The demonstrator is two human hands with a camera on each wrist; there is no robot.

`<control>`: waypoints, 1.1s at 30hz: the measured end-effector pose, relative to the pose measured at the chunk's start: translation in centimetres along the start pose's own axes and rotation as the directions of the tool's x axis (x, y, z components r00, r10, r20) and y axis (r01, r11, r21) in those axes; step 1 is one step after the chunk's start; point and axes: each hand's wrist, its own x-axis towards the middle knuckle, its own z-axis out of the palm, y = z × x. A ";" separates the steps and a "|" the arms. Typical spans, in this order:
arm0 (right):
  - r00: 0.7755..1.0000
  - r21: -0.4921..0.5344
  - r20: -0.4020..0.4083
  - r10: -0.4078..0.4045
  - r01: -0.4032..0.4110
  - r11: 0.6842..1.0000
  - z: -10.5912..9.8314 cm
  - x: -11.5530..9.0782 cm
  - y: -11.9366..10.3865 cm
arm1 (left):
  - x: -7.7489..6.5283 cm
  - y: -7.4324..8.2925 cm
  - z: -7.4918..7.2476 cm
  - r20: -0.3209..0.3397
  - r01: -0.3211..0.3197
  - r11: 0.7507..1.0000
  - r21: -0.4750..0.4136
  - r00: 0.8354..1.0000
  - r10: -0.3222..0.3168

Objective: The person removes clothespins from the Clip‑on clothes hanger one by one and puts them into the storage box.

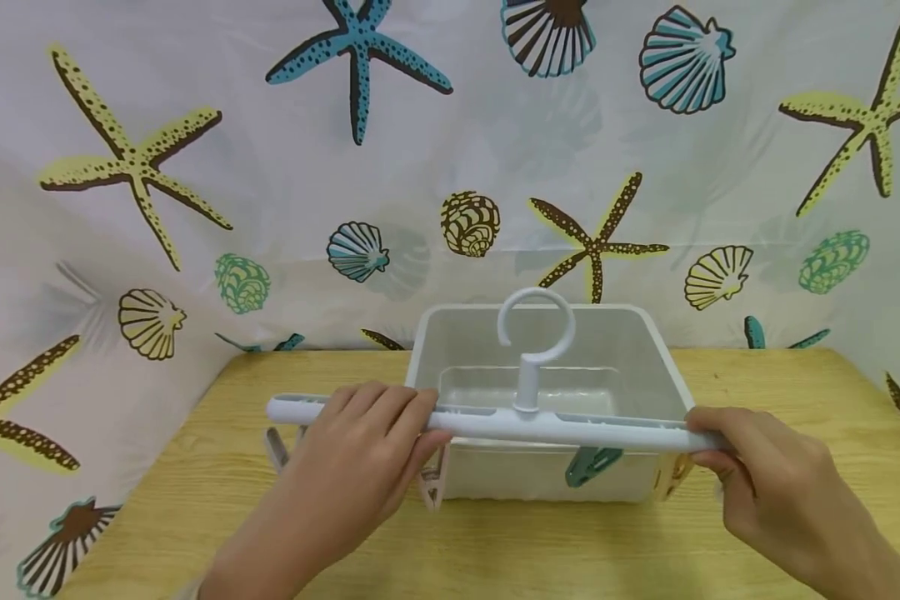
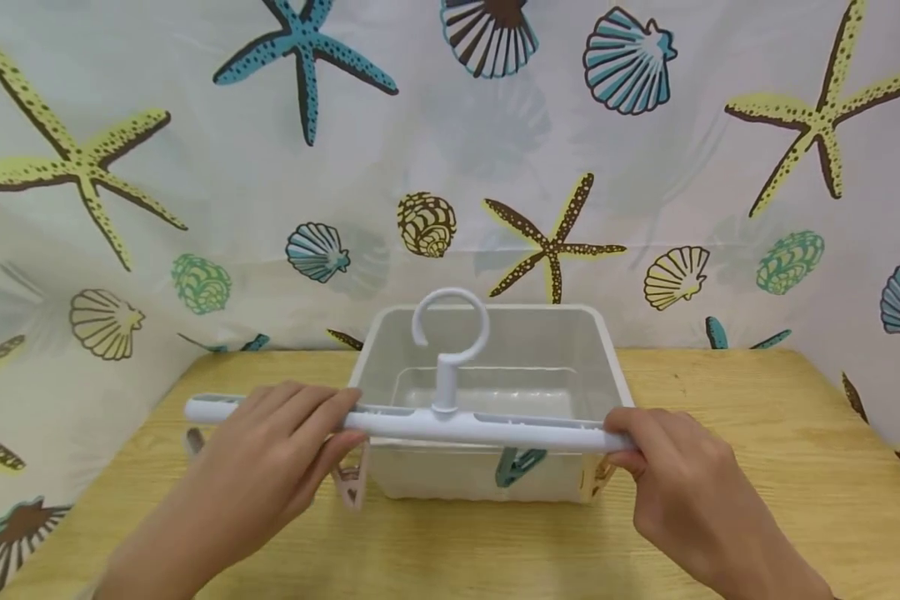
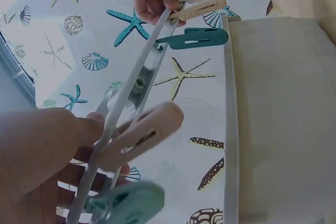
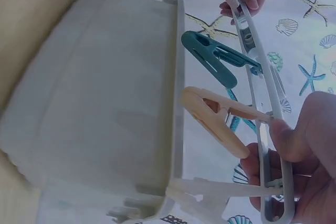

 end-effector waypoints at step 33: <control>0.994 -0.087 -0.084 -0.065 0.058 0.995 1.9 3.6 2.1 | 4.1 0.1 2.8 -0.149 0.074 0.996 0.040 0.987 -0.067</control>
